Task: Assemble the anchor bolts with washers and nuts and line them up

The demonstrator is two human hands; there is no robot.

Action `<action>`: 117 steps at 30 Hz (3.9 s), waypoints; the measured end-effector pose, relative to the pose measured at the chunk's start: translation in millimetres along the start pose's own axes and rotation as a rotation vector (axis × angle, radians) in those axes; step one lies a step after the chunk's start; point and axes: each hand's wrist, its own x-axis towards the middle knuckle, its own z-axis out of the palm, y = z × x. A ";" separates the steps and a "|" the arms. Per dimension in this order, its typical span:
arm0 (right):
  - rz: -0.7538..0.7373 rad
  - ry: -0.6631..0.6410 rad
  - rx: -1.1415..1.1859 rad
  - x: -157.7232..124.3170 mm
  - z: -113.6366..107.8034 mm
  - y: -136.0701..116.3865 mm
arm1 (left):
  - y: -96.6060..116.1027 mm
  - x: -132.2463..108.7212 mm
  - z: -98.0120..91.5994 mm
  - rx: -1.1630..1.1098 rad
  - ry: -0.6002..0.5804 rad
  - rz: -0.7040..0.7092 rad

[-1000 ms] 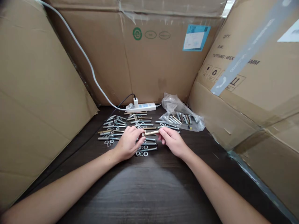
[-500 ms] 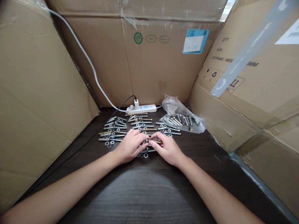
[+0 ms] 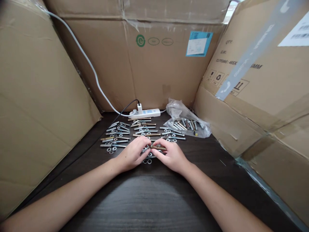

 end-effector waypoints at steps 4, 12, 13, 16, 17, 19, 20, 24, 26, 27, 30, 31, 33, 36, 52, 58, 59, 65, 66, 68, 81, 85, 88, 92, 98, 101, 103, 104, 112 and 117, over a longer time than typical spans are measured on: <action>-0.005 -0.050 0.031 0.6 -0.6 -1.0 | 1.2 0.1 -0.6 -0.025 -0.015 0.051; -0.052 0.001 -0.009 -0.2 -1.2 -2.8 | 2.1 0.4 -2.3 0.034 0.010 0.055; -0.051 0.010 -0.013 -0.3 -1.1 -2.6 | 2.4 0.4 -2.6 0.032 0.010 0.051; -0.039 0.032 -0.002 -0.3 -0.8 -1.6 | 3.6 0.2 -3.4 0.013 0.003 0.025; -0.030 0.038 0.017 0.0 -0.5 -1.3 | 4.1 0.3 -3.5 0.010 -0.001 0.017; -0.001 0.052 0.091 0.9 0.7 -1.1 | 4.9 0.4 -3.3 0.010 0.000 0.007; 0.021 0.060 0.143 1.5 1.6 -1.2 | 5.1 0.4 -3.0 0.012 0.007 0.008; 0.145 0.049 0.387 3.7 6.2 -2.1 | 5.7 -0.3 -2.7 0.016 0.084 0.050; 0.209 -0.016 0.527 3.7 7.9 -2.7 | 5.9 -1.4 -3.3 0.019 0.133 0.085; 0.235 -0.054 0.595 3.5 8.4 -3.2 | 5.9 -1.9 -3.7 0.024 0.153 0.102; 0.269 -0.121 0.730 2.9 8.6 -5.5 | 5.7 -3.1 -4.9 0.054 0.177 0.127; 0.271 -0.123 0.748 2.8 8.4 -6.2 | 5.4 -3.2 -5.0 0.064 0.175 0.128; 0.274 -0.119 0.762 2.9 7.8 -6.9 | 4.8 -3.0 -4.8 0.081 0.176 0.126; 0.290 -0.104 0.759 3.0 7.6 -5.3 | 4.6 -2.5 -4.2 0.090 0.181 0.127; 0.159 0.106 0.334 4.5 5.3 -13.8 | 5.6 1.3 -2.4 -0.029 -0.026 -0.010; 0.122 0.112 0.285 2.3 7.6 -11.4 | 6.8 1.7 -3.3 -0.044 -0.058 -0.019; 0.117 0.112 0.281 2.0 7.9 -11.2 | 6.6 1.7 -3.2 -0.038 -0.060 -0.020; 0.050 0.086 0.155 -0.3 10.1 -8.0 | 4.2 1.7 -2.8 0.065 -0.084 -0.004; 0.034 0.083 0.123 -0.8 10.2 -7.4 | 4.1 1.6 -3.3 0.086 -0.093 -0.003; 0.012 0.080 0.067 -1.7 9.7 -6.7 | 4.5 1.3 -5.0 0.097 -0.085 -0.016; -0.057 0.163 -0.101 2.2 -0.4 5.5 | 1.9 -0.5 -1.4 0.052 -0.038 0.051; -0.067 0.167 -0.124 1.5 0.8 5.6 | 0.3 -0.6 0.3 0.079 -0.019 0.044; -0.071 0.171 -0.148 1.0 0.8 5.4 | 0.0 -0.4 0.5 0.087 -0.013 0.044; -0.068 0.169 -0.147 0.9 0.8 5.3 | 1.9 -0.2 -0.2 0.077 -0.013 0.033; -0.071 0.160 -0.143 0.4 1.6 6.4 | 3.9 0.5 -1.1 0.064 -0.020 0.007; -0.082 0.147 -0.157 0.1 1.9 6.9 | 4.2 0.8 -1.5 0.068 -0.025 0.000; -0.090 0.143 -0.173 0.0 2.0 6.9 | 4.8 1.0 -2.1 0.077 -0.036 -0.006; -0.093 0.143 -0.183 0.0 2.0 6.9 | 5.2 1.1 -2.4 0.081 -0.043 -0.010; -0.120 0.138 -0.245 -1.1 1.6 7.6 | 7.1 2.1 -3.0 0.054 -0.087 -0.055; -0.121 0.128 -0.235 -1.7 1.6 7.9 | 6.8 2.0 -3.3 0.054 -0.098 -0.054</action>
